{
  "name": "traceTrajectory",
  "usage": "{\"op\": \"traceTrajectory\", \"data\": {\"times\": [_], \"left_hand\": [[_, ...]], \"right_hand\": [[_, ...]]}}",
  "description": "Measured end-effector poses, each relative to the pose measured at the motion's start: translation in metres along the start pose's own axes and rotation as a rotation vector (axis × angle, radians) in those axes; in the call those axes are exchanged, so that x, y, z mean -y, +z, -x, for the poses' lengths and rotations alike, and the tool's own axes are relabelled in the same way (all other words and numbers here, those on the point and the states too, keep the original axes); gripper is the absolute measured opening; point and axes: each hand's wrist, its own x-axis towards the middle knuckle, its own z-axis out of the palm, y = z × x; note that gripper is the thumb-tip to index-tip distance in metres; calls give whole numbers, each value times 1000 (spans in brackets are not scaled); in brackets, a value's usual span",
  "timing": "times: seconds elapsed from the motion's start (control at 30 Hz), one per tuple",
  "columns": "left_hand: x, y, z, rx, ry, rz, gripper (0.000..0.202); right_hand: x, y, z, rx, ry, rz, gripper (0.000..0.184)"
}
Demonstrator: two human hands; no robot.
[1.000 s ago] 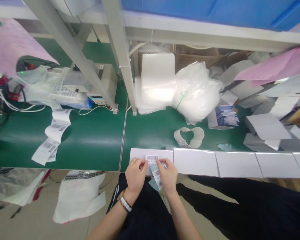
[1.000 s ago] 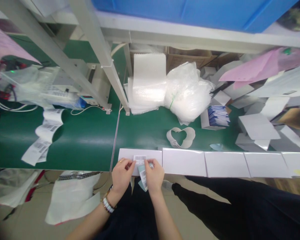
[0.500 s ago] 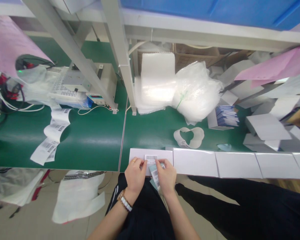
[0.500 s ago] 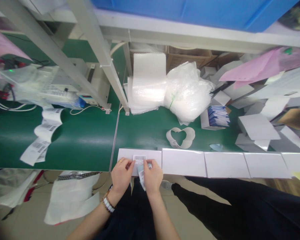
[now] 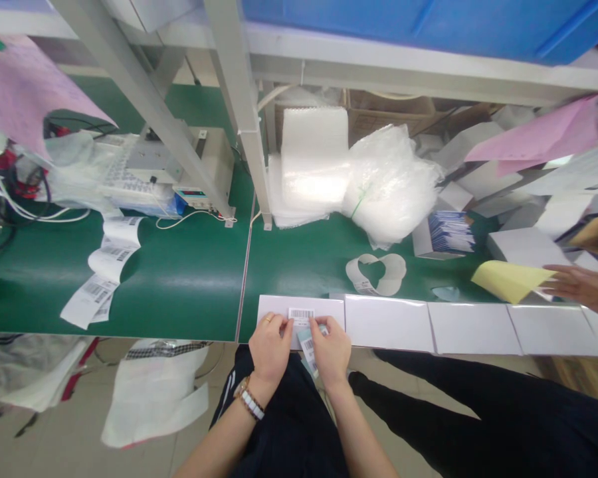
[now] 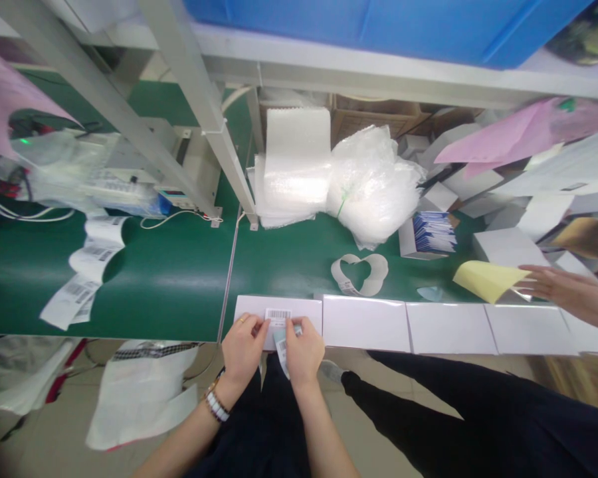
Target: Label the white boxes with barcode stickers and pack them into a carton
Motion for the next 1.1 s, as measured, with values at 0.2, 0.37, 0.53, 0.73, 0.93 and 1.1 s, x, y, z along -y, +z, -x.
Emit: {"op": "traceTrajectory", "data": {"times": [0.2, 0.37, 0.53, 0.73, 0.93, 1.1], "left_hand": [[0, 1, 0, -9, 16, -12, 23], [-1, 1, -2, 3, 30, -48, 22], [6, -4, -5, -15, 2, -85, 16], [10, 4, 7, 77, 611, -75, 40], [18, 11, 11, 177, 708, -227, 72], [32, -13, 15, 95, 566, -90, 51]], "right_hand": [[-1, 1, 0, -19, -19, 48, 35], [1, 1, 1, -24, -26, 128, 32], [4, -7, 0, -63, 6, 78, 34], [-21, -39, 29, 3, 143, -425, 41], [-54, -57, 70, 68, 355, -678, 52], [-53, -72, 71, 25, 340, -735, 52]]}}
